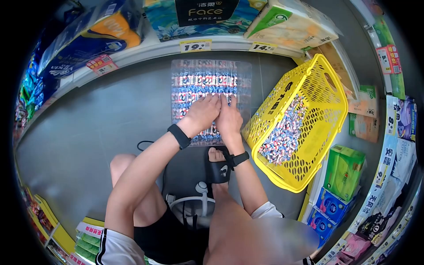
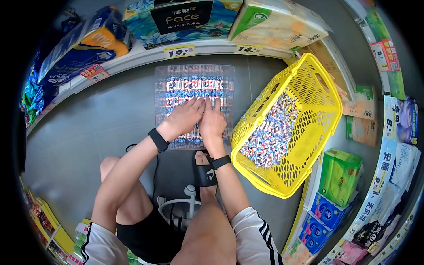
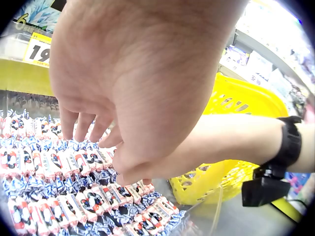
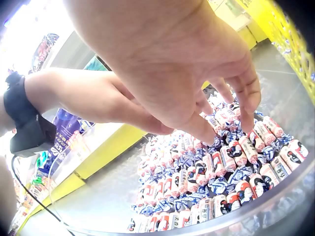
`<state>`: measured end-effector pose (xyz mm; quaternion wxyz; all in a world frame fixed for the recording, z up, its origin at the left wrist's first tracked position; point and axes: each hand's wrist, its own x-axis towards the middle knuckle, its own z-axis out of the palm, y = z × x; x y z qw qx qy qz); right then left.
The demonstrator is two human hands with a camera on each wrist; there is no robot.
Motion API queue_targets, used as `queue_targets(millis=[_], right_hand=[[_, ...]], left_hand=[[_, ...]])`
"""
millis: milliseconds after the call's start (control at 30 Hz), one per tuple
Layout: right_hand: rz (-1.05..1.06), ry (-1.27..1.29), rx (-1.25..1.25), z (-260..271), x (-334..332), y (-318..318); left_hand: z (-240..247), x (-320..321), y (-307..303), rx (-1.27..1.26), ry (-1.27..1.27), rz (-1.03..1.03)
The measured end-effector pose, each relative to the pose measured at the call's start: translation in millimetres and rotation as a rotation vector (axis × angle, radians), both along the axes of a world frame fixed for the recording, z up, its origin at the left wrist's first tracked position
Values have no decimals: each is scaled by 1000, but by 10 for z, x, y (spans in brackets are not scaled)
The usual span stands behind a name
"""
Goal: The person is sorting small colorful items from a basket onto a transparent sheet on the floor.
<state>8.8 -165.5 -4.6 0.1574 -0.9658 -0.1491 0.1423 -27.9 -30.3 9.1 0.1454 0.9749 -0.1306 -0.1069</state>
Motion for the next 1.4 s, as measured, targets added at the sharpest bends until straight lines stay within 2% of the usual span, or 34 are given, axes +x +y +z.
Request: queue_targets(millis=[467, 567, 633, 667, 700, 767, 800, 833, 900, 933, 1100, 1167, 1233, 1300, 1367, 1400], right_hand=[[34, -6, -27, 79, -79, -73], [61, -106, 6, 136, -197, -67], [68, 11, 51, 322, -299, -20], [91, 21, 71, 437, -351, -21], [74, 13, 66, 561, -370, -11], [113, 190, 118, 773, -435, -35], [160, 103, 194, 831, -488, -86], [143, 99, 194, 952, -514, -131], [244, 126, 272, 1240, -530, -245], [261, 117, 294, 1344, -511, -307], [274, 156, 274, 1957, -313, -827], [268, 180, 230, 2208, -231, -1090], [242, 161, 60, 2394, -130, -1320], [226, 82, 90, 2366, -22, -1603], [166, 89, -80, 2385, 131, -1798], [158, 91, -77, 2364, 200, -1899]], left_hand=[[-103, -35, 108, 66, 64, -34], [143, 37, 95, 13, -40, 8], [337, 134, 99, -70, -57, 5], [369, 142, 89, -124, -218, 9], [467, 171, 73, -131, -224, -8], [774, 207, 37, -215, -228, -21], [853, 215, -1, -313, -298, -25], [959, 237, -40, -316, -297, -42], [1181, 289, -151, -412, -302, -68], [1262, 312, -239, -479, -371, -78], [1715, 485, -663, -485, -334, -206], [1805, 555, -875, -507, -340, -250], [1843, 639, -1045, -460, -317, -281], [1822, 707, -1202, -384, -206, -379], [1767, 759, -1366, -436, -192, -399], [1702, 782, -1446, -414, -182, -410]])
